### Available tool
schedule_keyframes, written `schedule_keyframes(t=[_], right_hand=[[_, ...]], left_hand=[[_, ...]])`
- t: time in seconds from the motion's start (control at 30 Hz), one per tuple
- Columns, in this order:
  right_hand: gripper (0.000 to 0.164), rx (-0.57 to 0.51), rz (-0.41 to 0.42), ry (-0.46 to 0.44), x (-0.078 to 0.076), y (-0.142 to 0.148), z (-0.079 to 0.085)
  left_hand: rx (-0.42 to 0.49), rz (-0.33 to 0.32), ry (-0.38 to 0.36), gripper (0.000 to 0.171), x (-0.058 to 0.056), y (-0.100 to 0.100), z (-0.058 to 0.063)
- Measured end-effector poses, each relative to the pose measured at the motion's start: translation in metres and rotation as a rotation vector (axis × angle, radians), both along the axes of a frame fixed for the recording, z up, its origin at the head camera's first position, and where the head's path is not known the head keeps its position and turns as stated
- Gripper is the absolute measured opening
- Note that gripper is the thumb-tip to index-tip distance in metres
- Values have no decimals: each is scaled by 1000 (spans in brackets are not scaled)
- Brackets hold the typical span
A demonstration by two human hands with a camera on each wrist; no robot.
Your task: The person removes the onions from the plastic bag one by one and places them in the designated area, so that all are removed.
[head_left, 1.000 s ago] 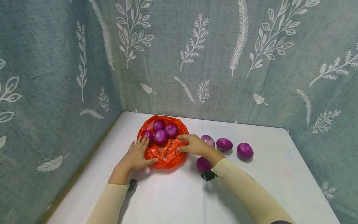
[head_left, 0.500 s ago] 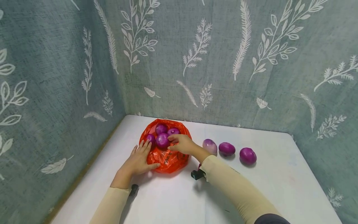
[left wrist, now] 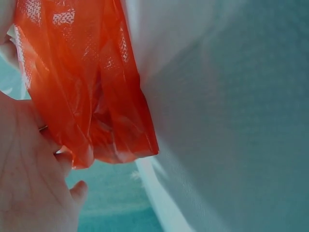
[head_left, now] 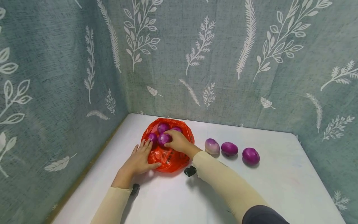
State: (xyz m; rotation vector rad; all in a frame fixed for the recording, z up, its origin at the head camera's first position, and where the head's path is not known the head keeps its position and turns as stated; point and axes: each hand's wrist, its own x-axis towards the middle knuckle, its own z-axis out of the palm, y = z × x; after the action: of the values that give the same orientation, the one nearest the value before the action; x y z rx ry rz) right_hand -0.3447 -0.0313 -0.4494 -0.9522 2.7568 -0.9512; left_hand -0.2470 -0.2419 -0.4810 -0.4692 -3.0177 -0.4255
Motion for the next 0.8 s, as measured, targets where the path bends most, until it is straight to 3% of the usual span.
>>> schedule_keyframes(t=[0.27, 0.47, 0.8], right_hand=[[69, 109, -19, 62, -3, -14, -10], [77, 169, -58, 91, 4, -14, -19], [66, 165, -102, 46, 11, -17, -21]], left_hand=[[0, -7, 18, 111, -1, -2, -2], [0, -10, 12, 111, 2, 1, -6], [-3, 2, 21, 110, 2, -5, -4]])
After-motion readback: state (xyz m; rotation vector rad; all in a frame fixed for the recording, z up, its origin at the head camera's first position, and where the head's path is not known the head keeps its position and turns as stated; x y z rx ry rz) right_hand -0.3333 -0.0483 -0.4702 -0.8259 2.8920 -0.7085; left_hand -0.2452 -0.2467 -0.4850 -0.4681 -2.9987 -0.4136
